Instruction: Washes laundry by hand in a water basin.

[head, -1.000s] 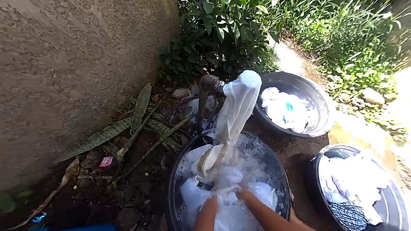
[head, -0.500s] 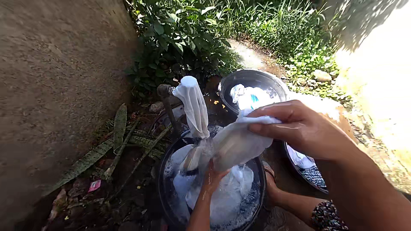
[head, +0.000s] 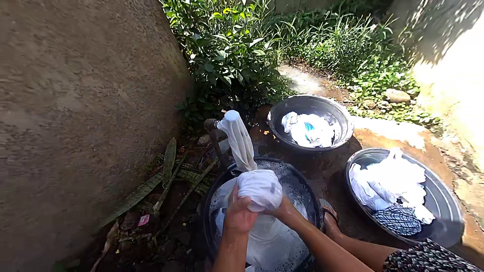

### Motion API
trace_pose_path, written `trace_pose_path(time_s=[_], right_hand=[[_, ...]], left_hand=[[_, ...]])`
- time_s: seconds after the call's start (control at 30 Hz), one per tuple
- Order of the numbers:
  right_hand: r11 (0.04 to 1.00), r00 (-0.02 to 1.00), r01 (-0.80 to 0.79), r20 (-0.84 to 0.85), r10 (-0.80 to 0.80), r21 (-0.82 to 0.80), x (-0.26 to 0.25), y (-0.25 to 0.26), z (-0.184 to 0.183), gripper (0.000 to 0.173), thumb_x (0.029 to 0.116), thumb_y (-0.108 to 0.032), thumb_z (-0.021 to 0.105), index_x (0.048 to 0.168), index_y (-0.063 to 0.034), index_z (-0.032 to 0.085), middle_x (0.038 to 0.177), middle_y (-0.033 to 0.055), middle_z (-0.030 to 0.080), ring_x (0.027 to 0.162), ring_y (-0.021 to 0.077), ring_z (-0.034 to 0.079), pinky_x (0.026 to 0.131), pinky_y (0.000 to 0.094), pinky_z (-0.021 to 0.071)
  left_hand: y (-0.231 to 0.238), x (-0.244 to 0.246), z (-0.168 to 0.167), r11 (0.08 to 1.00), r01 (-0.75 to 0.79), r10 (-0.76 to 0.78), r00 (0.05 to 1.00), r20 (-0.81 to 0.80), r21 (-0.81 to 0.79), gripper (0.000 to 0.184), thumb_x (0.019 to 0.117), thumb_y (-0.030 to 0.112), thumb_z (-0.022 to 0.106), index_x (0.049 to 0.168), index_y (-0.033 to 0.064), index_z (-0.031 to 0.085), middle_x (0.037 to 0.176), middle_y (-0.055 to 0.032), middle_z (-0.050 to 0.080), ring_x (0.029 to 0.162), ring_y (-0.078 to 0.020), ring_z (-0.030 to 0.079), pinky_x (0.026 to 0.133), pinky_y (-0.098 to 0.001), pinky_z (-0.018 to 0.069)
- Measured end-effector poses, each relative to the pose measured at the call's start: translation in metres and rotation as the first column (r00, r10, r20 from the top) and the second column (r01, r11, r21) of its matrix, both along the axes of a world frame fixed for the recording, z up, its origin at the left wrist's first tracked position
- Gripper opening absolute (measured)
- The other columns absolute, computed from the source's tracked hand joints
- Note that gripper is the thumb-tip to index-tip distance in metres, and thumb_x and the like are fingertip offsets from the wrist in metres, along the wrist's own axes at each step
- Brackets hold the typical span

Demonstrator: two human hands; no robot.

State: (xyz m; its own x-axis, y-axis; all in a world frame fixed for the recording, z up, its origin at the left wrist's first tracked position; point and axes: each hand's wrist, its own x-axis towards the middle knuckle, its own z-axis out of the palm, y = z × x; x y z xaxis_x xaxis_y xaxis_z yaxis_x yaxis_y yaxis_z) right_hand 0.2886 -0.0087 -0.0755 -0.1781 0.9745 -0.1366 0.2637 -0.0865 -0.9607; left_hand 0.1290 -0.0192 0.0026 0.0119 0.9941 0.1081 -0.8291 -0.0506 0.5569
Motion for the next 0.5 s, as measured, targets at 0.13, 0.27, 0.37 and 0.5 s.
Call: trace_pose_path(time_s=[0.13, 0.27, 0.37, 0.5], right_hand=[[0.960, 0.763, 0.157, -0.589, -0.266, -0.231, -0.029, -0.008, 0.034, 0.035, 0.0943, 0.004, 0.056, 0.130, 0.0032, 0.054, 0.110, 0.0118, 0.069, 0.097, 0.0160, 0.070, 0.085, 0.0352, 0.0607], [0.946, 0.600, 0.046, -0.748, -0.283, -0.321, -0.046, -0.022, 0.045, 0.041, 0.0901, 0.013, 0.050, 0.128, -0.0001, 0.051, 0.109, 0.0099, 0.068, 0.097, 0.0168, 0.068, 0.086, 0.0363, 0.0594], [0.939, 0.526, 0.030, -0.794, -0.305, -0.342, -0.046, -0.037, 0.022, 0.040, 0.0862, 0.014, 0.054, 0.122, -0.0040, 0.054, 0.105, 0.0061, 0.071, 0.096, 0.0149, 0.070, 0.086, 0.0355, 0.0594], [0.883, 0.632, 0.039, -0.673, -0.384, -0.468, -0.005, -0.054, -0.008, 0.060, 0.0789, 0.020, 0.055, 0.136, -0.0007, 0.050, 0.121, 0.0141, 0.068, 0.105, 0.0237, 0.069, 0.087, 0.0426, 0.0611]], left_hand=[[-0.001, -0.016, -0.030, 0.933, -0.285, 0.307, 0.949, 0.073, -0.220, 0.061, 0.0826, 0.055, 0.077, 0.118, 0.0078, 0.062, 0.105, -0.0096, 0.073, 0.099, -0.0208, 0.073, 0.086, -0.0435, 0.0622], [-0.013, 0.004, -0.076, 0.802, -0.152, 0.153, 0.987, -0.048, -0.578, 0.066, 0.1054, 0.064, 0.020, 0.138, 0.0162, 0.051, 0.120, -0.0069, 0.068, 0.109, -0.0191, 0.067, 0.088, -0.0425, 0.0581], [-0.017, 0.011, -0.102, 0.855, 0.046, 0.094, 0.966, 0.240, -0.517, 0.084, 0.0915, 0.084, 0.026, 0.130, 0.0162, 0.059, 0.115, -0.0110, 0.071, 0.105, -0.0265, 0.070, 0.084, -0.0502, 0.0596], [0.006, -0.008, -0.089, 0.907, -0.102, 0.137, 0.989, 0.057, -0.409, 0.039, 0.1083, 0.036, 0.032, 0.118, 0.0080, 0.058, 0.097, -0.0080, 0.074, 0.089, -0.0186, 0.074, 0.078, -0.0402, 0.0636]])
